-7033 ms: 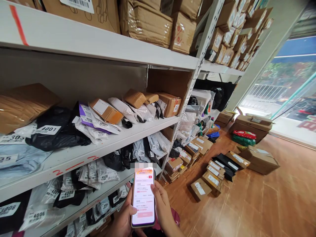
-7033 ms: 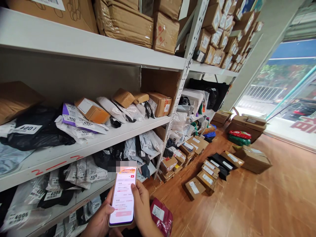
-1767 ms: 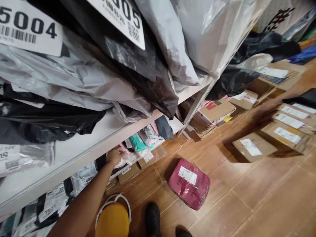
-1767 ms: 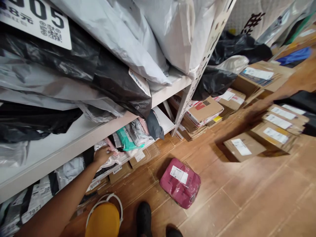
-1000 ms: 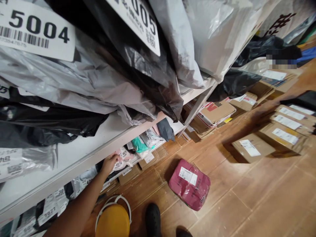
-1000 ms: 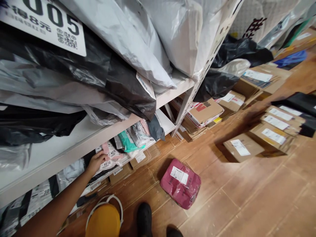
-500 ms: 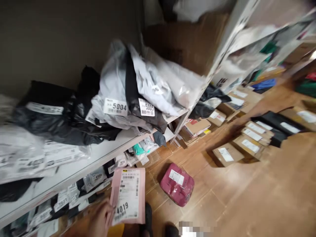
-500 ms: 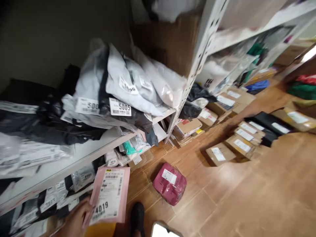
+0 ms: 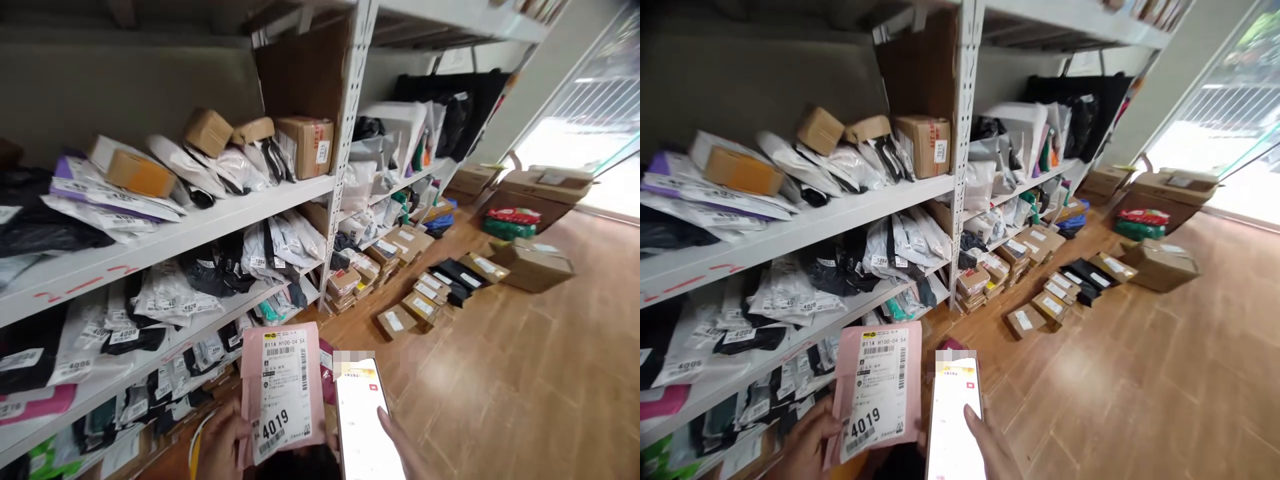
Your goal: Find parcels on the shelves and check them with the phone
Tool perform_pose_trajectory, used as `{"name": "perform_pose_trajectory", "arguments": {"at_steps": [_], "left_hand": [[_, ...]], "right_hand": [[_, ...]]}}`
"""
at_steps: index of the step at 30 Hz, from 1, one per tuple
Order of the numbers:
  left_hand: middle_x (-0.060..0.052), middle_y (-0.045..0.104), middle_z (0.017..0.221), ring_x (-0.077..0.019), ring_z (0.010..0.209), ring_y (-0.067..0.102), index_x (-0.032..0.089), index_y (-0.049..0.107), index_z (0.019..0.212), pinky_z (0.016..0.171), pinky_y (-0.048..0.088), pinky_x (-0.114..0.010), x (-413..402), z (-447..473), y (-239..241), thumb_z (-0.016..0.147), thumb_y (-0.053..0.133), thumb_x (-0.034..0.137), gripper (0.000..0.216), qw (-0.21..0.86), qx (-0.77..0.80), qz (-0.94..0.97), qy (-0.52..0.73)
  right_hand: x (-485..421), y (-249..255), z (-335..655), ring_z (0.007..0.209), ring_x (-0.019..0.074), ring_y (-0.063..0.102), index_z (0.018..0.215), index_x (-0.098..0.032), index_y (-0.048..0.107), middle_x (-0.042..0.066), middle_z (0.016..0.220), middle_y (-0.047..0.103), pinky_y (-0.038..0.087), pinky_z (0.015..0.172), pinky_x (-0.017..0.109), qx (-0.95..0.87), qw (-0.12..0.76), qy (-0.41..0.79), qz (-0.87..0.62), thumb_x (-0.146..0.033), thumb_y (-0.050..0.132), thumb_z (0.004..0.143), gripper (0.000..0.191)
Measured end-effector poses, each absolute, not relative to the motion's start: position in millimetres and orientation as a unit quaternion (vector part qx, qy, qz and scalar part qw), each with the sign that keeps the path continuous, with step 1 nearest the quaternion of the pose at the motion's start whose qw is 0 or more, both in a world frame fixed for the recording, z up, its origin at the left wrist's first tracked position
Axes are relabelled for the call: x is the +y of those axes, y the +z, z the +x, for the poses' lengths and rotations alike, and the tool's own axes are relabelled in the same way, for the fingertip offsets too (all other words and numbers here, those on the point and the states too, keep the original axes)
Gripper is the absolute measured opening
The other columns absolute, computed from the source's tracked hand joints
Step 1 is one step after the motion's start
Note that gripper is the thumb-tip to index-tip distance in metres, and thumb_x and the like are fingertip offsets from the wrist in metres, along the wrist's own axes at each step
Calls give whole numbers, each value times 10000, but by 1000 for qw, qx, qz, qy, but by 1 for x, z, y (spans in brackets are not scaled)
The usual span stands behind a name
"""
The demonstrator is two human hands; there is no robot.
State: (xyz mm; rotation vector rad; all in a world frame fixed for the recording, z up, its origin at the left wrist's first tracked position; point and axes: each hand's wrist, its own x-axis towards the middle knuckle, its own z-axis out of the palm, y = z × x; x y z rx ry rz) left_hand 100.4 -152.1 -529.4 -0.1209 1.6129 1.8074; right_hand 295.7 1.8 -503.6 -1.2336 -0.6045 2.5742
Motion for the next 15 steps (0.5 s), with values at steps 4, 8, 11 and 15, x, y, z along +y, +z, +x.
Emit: {"name": "perform_pose_trajectory", "arguments": {"at_steps": [4,8,11,15], "left_hand": [[27,530,472,-145,486,478,213,573,408,463,444,-242,-152,125,-491,395,683,222,111,341,609,-57,714],[22,532,435,-142,473,490,209,540,354,435,444,-229,-157,141,-463,286,673,177,152,325,609,-131,712],[-12,666,566,-225,591,598,231,644,465,503,522,-287,-165,148,-457,272,677,176,204,336,601,-168,705],[-6,670,570,-261,642,634,240,669,513,541,558,-316,-178,151,-456,254,696,146,277,355,583,-194,704]], "right_hand": [[-14,-474,317,921,260,706,1472,-155,-42,114,1102,737,530,766,348,-235,194,878,-368,-418,861,593,1287],[-29,-450,330,970,248,680,1457,-220,30,118,1222,665,491,770,323,-273,191,922,-195,-209,852,563,1214],[-36,-442,336,1008,254,664,1442,-212,64,136,1261,628,479,809,340,-324,190,916,-142,-189,828,600,1137],[-42,-440,343,1015,257,659,1431,-217,104,147,1305,592,473,833,356,-375,197,900,-105,-231,799,672,1029]]}}
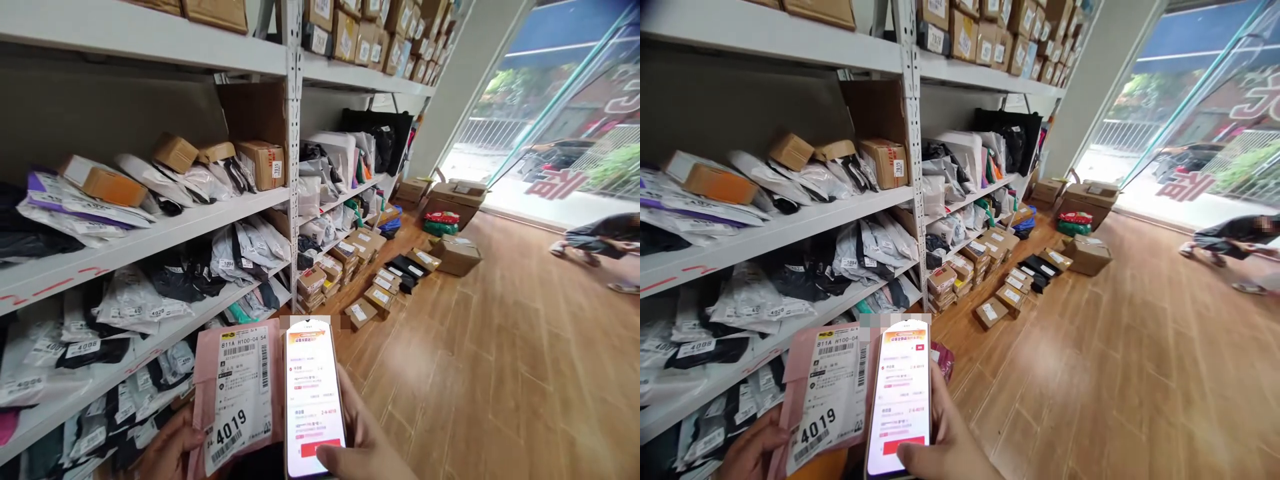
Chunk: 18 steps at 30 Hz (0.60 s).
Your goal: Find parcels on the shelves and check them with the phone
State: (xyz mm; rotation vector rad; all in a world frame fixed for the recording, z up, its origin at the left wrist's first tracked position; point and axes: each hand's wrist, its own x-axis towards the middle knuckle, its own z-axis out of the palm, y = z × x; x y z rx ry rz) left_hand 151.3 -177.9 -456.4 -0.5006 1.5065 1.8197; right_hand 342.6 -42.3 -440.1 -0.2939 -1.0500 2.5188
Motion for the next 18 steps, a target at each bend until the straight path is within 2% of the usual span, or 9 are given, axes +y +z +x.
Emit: {"name": "perform_pose_trajectory", "arguments": {"at_steps": [2,7,11,15,18], "left_hand": [[-11,666,554,-267,618,634,238,663,491,526,560,-325,-184,152,-458,230,705,130,285,360,584,-200,699],[-61,730,669,-298,683,654,220,718,544,567,571,-340,-190,156,-458,236,712,158,315,361,593,-164,701],[-18,697,585,-290,669,645,206,692,488,584,564,-339,-188,166,-445,247,661,135,253,333,593,-155,717],[5,683,578,-275,670,645,214,697,524,625,562,-355,-189,168,-440,284,660,138,254,342,571,-136,734],[-8,671,560,-309,733,658,216,709,543,684,568,-391,-191,166,-441,302,679,162,248,338,574,-104,739]], "right_hand": [[-46,-439,345,1045,260,650,1437,-226,70,140,1308,590,478,827,350,-380,195,898,-106,-236,795,687,1043],[-54,-437,350,1105,258,625,1447,-216,-64,154,1340,565,469,875,347,-384,188,897,-112,-248,783,713,1122],[-58,-439,353,1103,264,630,1450,-206,-109,165,1355,558,483,854,337,-393,191,891,-121,-266,792,703,1173],[-59,-443,355,1186,271,584,1454,-209,-134,157,1352,570,460,945,360,-393,194,886,-149,-299,807,688,1216],[-60,-446,356,1212,295,564,1461,-247,-147,142,1398,533,455,974,395,-386,199,886,-163,-316,819,669,1251]]}}
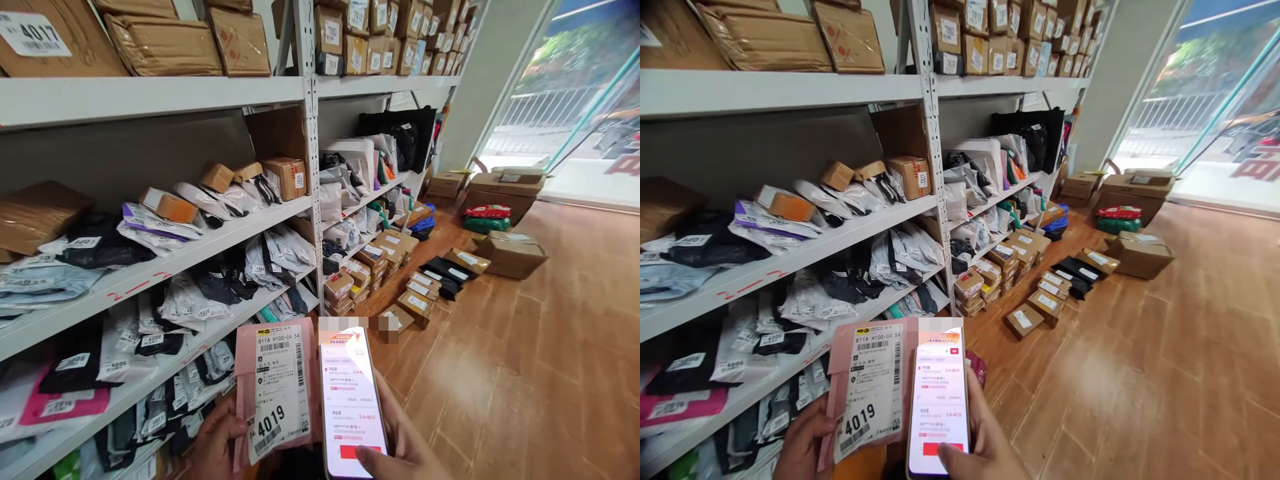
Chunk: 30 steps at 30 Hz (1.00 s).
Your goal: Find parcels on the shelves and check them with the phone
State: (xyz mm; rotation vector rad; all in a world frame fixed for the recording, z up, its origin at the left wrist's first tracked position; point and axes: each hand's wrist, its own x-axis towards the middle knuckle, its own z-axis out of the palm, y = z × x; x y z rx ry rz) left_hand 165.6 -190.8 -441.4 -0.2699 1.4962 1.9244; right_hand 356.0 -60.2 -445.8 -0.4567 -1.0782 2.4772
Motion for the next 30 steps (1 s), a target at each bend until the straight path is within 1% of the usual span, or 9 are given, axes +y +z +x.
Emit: {"name": "perform_pose_trajectory", "arguments": {"at_steps": [5,7,11,14,18,20,22,27,30], "left_hand": [[-26,672,570,-336,766,660,222,674,491,699,565,-415,-192,163,-447,311,676,173,187,334,580,-77,739],[-25,688,606,-325,764,661,232,689,533,680,563,-403,-193,162,-453,352,667,189,187,333,579,-54,742],[-25,712,666,-301,744,656,251,733,652,661,551,-386,-194,159,-457,420,665,213,245,359,564,-35,743],[-24,689,609,-273,653,631,241,707,564,629,539,-369,-192,157,-450,358,690,193,212,367,567,-50,736],[-25,621,495,-255,548,585,227,640,442,566,523,-374,-187,155,-441,324,664,210,122,355,599,-56,716],[-42,645,525,-280,579,604,227,652,451,565,528,-388,-184,153,-439,320,664,222,131,358,611,-51,705],[-43,667,562,-305,640,626,230,676,483,585,540,-393,-183,152,-440,313,676,221,170,356,613,-56,703],[-11,651,541,-273,623,618,228,644,451,572,534,-349,-183,150,-444,294,689,187,169,347,610,-72,709],[-16,649,528,-250,573,599,223,654,463,552,523,-338,-181,150,-442,278,690,183,193,358,603,-91,707]], "right_hand": [[-64,-444,356,1290,295,490,1468,-245,-131,141,1437,488,400,1054,418,-369,198,893,-164,-293,824,660,1252],[-65,-443,356,1310,301,467,1468,-264,-126,132,1439,484,405,1050,428,-355,194,897,-175,-282,827,654,1253],[-64,-443,357,1256,323,521,1449,-292,-183,143,1461,449,444,1000,453,-353,184,897,-192,-289,834,646,1296],[-61,-442,356,1253,306,523,1442,-263,-197,153,1450,461,443,998,429,-360,189,895,-182,-297,832,648,1300],[-58,-437,353,1150,286,604,1458,-269,-50,126,1348,571,489,880,366,-376,188,895,-148,-297,814,678,1165],[-57,-433,351,1093,275,635,1446,-275,81,114,1321,593,489,823,339,-381,191,895,-130,-302,808,688,1051],[-56,-429,350,1027,260,664,1423,-271,145,109,1274,625,484,812,333,-384,189,896,-116,-310,804,695,983],[-54,-425,348,956,230,682,1411,-258,124,116,1229,648,473,820,327,-395,177,894,-113,-299,778,728,947],[-54,-427,347,951,243,682,1425,-263,65,120,1245,638,467,773,316,-389,181,896,-114,-285,785,721,1008]]}}
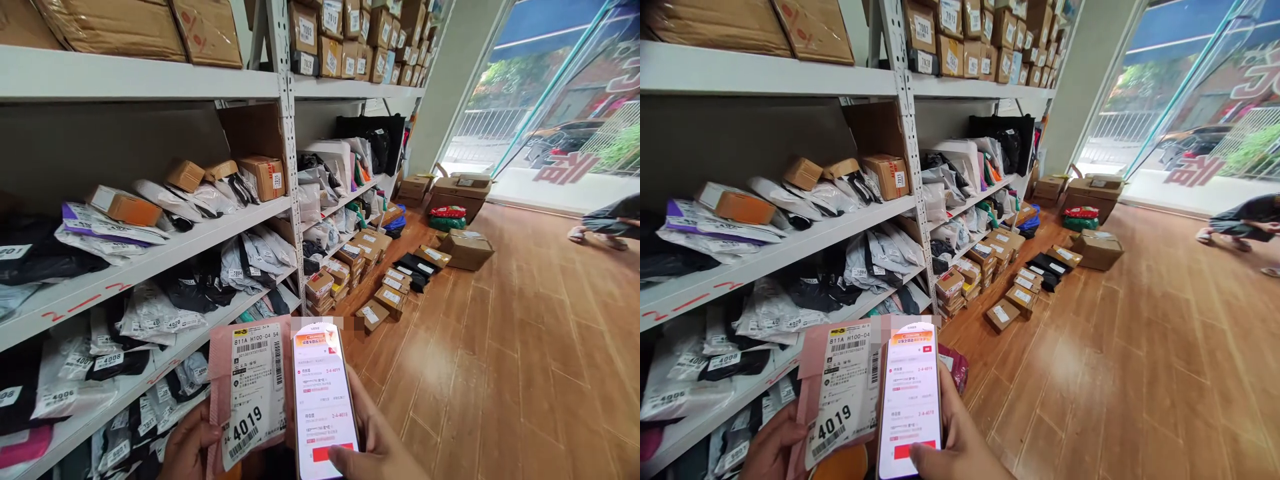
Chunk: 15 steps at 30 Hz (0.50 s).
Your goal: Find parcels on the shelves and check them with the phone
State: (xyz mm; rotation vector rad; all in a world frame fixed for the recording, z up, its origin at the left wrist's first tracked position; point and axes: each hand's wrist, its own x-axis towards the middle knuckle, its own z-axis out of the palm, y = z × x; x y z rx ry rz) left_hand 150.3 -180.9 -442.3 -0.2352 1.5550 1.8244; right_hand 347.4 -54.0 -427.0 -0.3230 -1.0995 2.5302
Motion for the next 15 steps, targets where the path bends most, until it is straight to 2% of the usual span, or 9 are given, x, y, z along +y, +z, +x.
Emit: {"name": "perform_pose_trajectory", "arguments": {"at_steps": [4,7,9,15], "left_hand": [[-23,666,562,-296,672,630,231,684,487,630,552,-371,-175,153,-435,254,692,158,244,355,579,-118,725],[-38,667,567,-324,751,638,220,684,474,670,557,-377,-171,155,-432,249,679,142,238,357,575,-116,727],[-37,664,562,-330,777,640,219,684,479,682,556,-376,-170,155,-432,256,679,146,235,362,571,-114,728],[-20,675,589,-337,813,645,234,697,507,701,557,-388,-169,155,-434,263,695,154,256,361,566,-111,733]], "right_hand": [[-54,-432,347,966,249,677,1436,-262,63,129,1277,617,460,771,316,-385,182,898,-114,-277,788,717,1021],[-53,-436,346,1082,270,634,1448,-279,55,120,1336,573,462,834,335,-380,190,896,-127,-284,798,698,1056],[-53,-437,346,1127,278,610,1454,-274,34,123,1331,576,467,824,329,-384,193,893,-131,-294,800,695,1079],[-51,-439,344,1062,271,650,1451,-277,-38,138,1306,594,480,763,315,-381,191,894,-137,-298,812,687,1143]]}}
